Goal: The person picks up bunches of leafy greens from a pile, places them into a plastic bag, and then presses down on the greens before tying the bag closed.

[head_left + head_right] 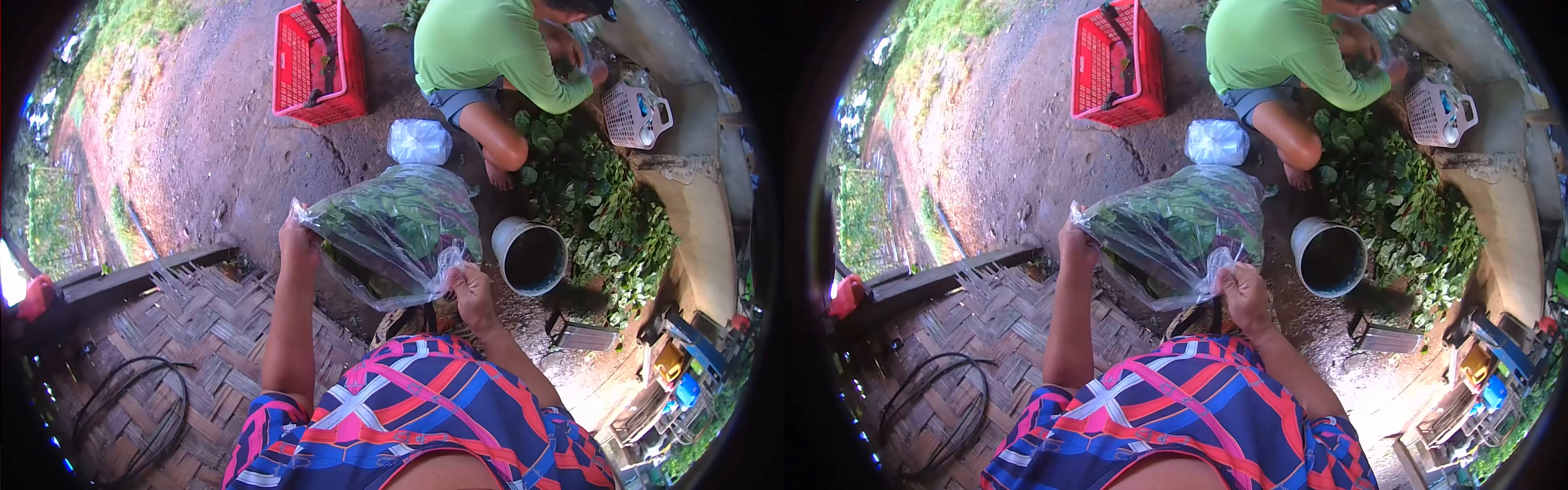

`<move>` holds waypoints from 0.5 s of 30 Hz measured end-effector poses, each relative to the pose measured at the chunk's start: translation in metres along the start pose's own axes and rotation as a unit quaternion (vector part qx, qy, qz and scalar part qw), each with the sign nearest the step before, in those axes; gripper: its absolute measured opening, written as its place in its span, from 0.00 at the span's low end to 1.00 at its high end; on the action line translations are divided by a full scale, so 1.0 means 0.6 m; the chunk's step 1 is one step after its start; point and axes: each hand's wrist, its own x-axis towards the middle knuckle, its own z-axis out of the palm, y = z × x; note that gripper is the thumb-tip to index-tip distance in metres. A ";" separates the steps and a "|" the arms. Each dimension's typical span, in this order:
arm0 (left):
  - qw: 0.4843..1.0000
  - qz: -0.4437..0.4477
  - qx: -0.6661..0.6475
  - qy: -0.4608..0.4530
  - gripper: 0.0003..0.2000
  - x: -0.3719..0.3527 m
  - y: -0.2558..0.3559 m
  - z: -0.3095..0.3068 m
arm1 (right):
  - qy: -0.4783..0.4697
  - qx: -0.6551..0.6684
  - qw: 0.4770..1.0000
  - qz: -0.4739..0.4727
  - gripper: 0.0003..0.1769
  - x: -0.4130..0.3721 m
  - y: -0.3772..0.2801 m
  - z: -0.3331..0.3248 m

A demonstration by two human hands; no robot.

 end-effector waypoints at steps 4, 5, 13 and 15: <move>0.999 0.004 0.027 -0.046 0.11 0.024 0.012 0.056 | 0.016 0.070 0.997 0.036 0.21 0.030 -0.002 -0.026; 0.997 0.004 0.027 -0.066 0.11 0.025 0.016 0.064 | 0.030 0.087 0.995 0.046 0.21 0.036 -0.002 -0.030; 0.990 -0.093 0.019 -0.108 0.11 0.013 0.014 0.133 | 0.263 0.292 0.915 0.093 0.13 0.046 0.025 -0.053; 0.977 -0.140 0.032 -0.159 0.11 0.009 0.036 0.134 | 0.340 0.303 0.888 0.067 0.12 0.042 -0.005 -0.039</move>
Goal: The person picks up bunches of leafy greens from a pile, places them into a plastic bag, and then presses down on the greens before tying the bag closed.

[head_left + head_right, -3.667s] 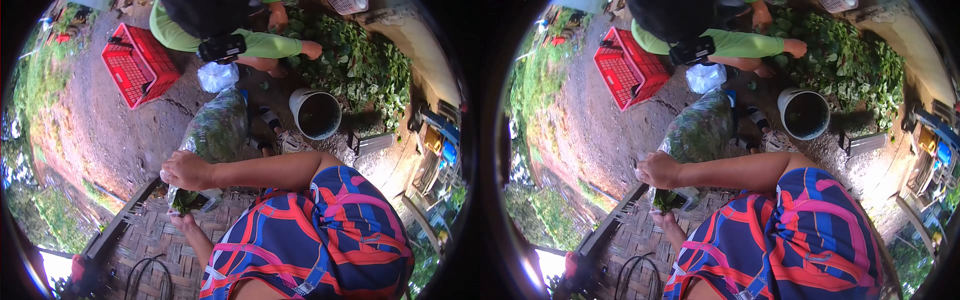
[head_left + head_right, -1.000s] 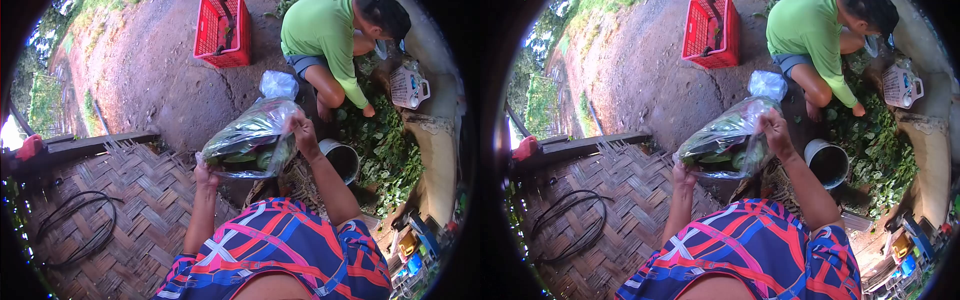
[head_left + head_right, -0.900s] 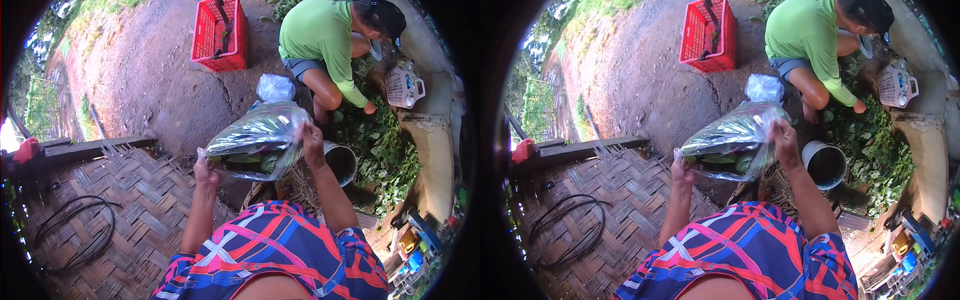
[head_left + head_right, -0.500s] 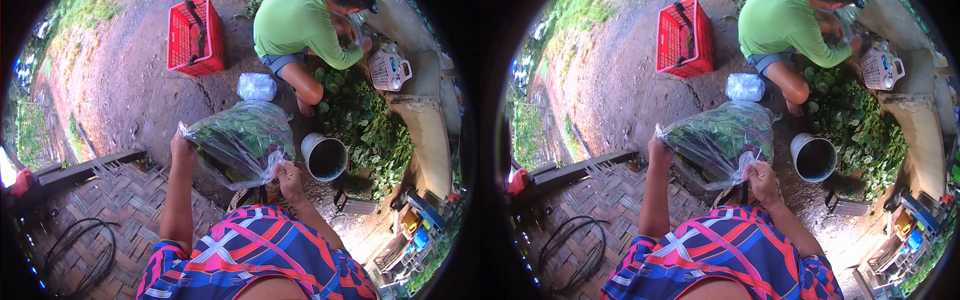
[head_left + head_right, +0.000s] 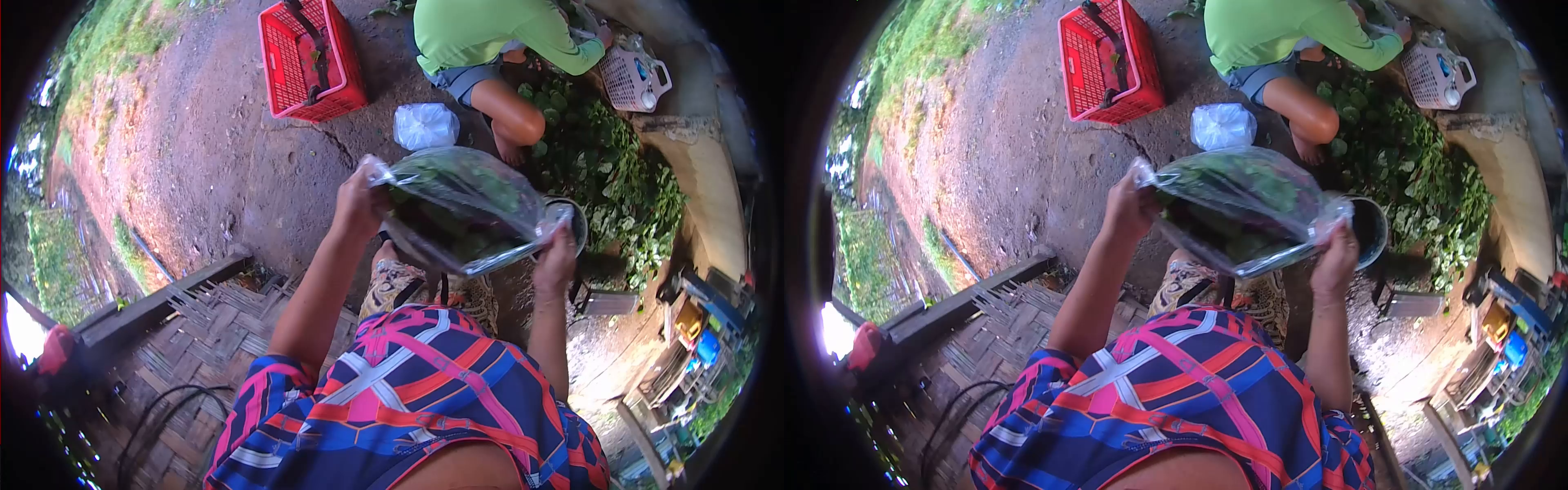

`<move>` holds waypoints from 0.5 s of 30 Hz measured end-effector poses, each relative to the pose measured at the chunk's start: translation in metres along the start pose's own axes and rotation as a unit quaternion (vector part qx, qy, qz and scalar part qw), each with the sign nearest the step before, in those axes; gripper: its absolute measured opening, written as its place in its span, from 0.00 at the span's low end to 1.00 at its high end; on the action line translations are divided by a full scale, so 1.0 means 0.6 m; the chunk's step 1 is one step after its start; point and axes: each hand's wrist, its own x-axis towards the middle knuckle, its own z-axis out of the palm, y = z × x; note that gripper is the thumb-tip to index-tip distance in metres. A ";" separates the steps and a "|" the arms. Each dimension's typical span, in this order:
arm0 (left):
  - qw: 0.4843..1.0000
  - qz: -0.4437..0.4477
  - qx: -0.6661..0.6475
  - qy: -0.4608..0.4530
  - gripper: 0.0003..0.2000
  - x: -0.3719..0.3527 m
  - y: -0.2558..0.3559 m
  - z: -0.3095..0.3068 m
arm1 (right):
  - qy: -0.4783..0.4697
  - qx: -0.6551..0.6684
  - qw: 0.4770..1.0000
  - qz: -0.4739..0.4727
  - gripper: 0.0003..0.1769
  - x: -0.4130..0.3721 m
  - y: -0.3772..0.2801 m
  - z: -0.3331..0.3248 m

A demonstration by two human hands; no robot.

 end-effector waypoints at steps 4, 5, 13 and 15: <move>0.987 -0.088 0.013 -0.133 0.11 0.012 0.058 -0.027 | 0.110 0.027 0.993 -0.042 0.13 -0.066 -0.019 0.038; 0.988 -0.076 0.022 -0.131 0.11 0.006 0.072 -0.031 | 0.134 0.023 0.990 -0.039 0.14 -0.085 -0.019 0.051; 0.982 -0.063 0.088 -0.158 0.13 0.010 0.114 -0.027 | 0.235 0.027 0.971 -0.040 0.10 -0.156 0.001 0.109; 0.981 -0.065 0.109 -0.143 0.15 0.013 0.113 -0.036 | 0.216 0.036 0.975 -0.034 0.11 -0.158 0.005 0.127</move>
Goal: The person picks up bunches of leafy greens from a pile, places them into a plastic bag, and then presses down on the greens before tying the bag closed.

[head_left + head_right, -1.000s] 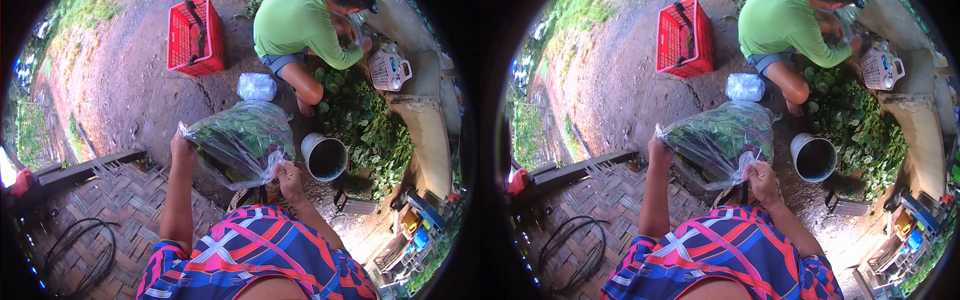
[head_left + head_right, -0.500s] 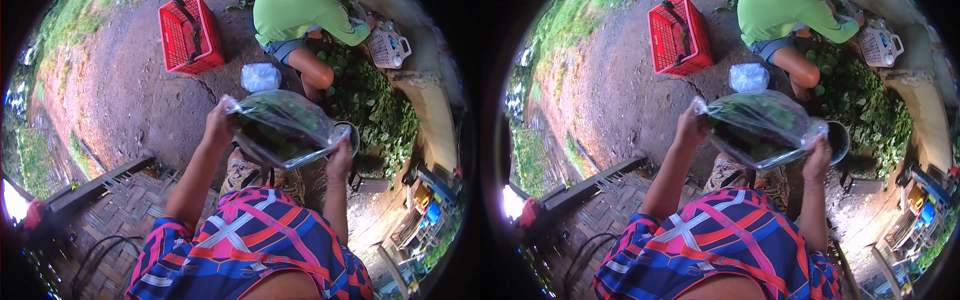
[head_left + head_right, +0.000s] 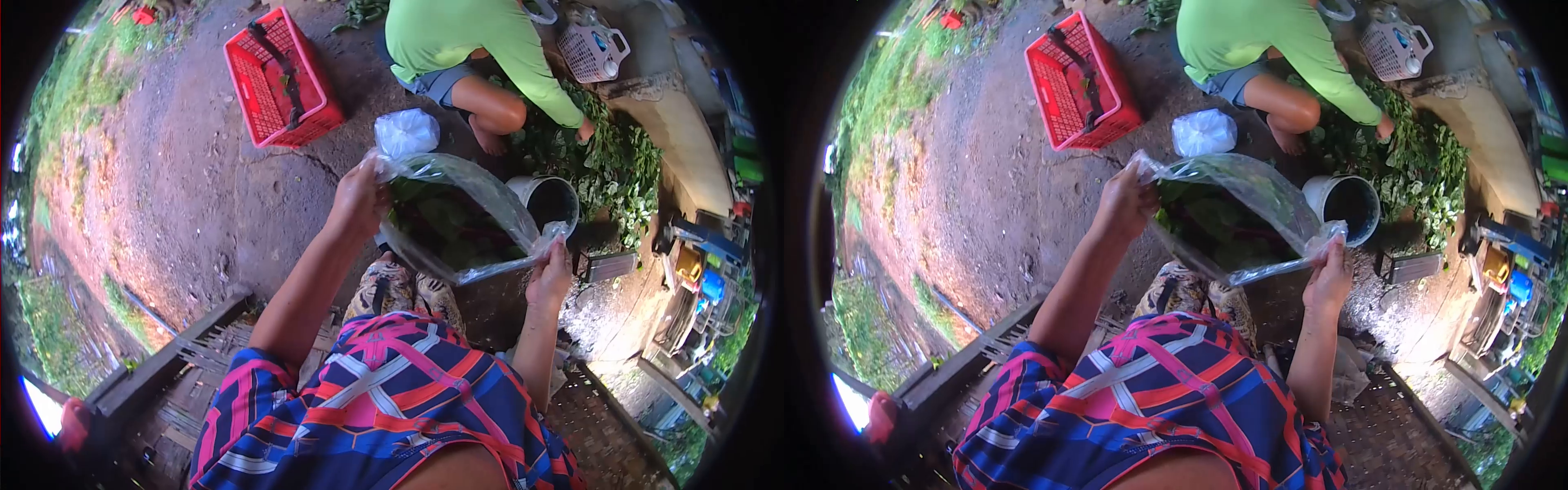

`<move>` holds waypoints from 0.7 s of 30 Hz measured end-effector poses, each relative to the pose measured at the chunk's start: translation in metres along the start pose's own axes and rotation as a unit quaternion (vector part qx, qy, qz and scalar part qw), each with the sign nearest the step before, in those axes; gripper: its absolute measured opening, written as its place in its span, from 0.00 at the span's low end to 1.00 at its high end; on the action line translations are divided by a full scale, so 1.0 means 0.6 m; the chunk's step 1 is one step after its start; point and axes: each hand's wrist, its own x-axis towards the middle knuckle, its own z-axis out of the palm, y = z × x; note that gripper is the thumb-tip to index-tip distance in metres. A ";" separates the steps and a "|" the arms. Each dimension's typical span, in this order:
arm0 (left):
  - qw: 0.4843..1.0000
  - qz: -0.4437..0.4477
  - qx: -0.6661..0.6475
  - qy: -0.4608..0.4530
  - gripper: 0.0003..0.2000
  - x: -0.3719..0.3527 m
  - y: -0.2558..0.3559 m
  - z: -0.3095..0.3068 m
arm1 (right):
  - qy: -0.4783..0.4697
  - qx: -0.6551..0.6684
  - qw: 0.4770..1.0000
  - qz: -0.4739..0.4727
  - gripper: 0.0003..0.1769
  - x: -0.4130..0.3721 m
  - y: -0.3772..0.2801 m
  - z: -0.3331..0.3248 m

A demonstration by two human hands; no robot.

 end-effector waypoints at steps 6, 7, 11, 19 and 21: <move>1.000 0.003 0.010 0.029 0.13 -0.017 0.028 0.014 | 0.015 -0.016 1.000 0.002 0.15 -0.015 -0.022 0.009; 0.999 0.001 0.017 0.045 0.13 -0.018 0.029 0.019 | 0.015 -0.023 1.000 0.007 0.16 -0.015 -0.014 0.002; 0.995 0.003 0.019 0.093 0.12 0.029 -0.001 -0.015 | -0.033 -0.056 0.998 0.017 0.18 -0.014 0.029 -0.005; 0.996 0.065 -0.004 0.060 0.09 0.121 0.005 -0.118 | -0.184 -0.140 0.972 -0.032 0.22 -0.008 0.057 0.038; 0.995 0.067 -0.011 0.072 0.08 0.111 0.013 -0.106 | -0.185 -0.157 0.970 -0.005 0.20 -0.007 0.062 0.049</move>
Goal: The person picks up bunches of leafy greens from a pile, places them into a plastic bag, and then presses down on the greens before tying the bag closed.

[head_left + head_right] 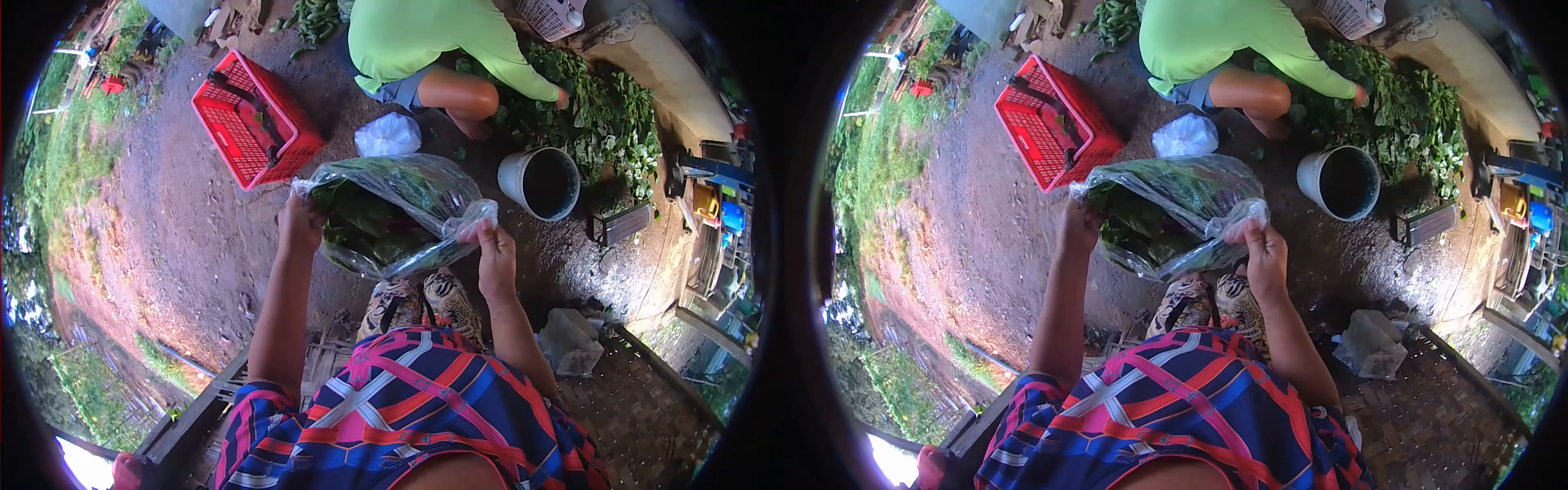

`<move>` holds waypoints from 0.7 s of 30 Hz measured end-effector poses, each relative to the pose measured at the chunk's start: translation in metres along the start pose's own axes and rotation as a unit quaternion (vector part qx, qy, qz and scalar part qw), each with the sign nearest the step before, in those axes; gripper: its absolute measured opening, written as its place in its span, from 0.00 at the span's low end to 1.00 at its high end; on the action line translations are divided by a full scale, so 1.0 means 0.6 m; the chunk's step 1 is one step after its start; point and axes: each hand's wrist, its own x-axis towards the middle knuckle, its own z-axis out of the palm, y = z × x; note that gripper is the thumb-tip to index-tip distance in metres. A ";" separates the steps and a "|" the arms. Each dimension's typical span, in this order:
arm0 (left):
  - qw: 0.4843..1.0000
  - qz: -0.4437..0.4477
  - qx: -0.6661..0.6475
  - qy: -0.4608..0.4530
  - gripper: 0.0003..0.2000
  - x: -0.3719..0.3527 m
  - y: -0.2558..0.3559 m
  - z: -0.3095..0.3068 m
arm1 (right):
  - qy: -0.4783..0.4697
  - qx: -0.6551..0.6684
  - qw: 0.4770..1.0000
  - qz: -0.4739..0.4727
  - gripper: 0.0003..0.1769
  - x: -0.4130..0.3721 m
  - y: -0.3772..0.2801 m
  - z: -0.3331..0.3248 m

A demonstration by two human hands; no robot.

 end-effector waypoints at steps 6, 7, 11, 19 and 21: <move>0.997 0.051 0.052 0.017 0.07 0.004 0.003 -0.039 | -0.055 0.033 0.997 -0.045 0.18 0.004 0.018 0.018; 0.997 0.056 0.035 0.027 0.08 0.003 0.002 -0.040 | -0.064 0.030 0.997 -0.043 0.18 0.005 0.013 0.022; 0.997 0.073 0.001 0.036 0.11 -0.003 0.008 -0.053 | -0.104 0.021 0.993 -0.047 0.16 -0.003 0.016 0.039; 0.907 0.294 0.301 0.001 0.22 -0.034 0.032 -0.103 | -0.118 0.062 0.991 0.000 0.16 -0.018 0.017 0.051; 0.893 0.280 0.352 -0.006 0.20 -0.028 0.019 -0.118 | -0.110 0.084 0.990 0.005 0.16 -0.021 0.024 0.040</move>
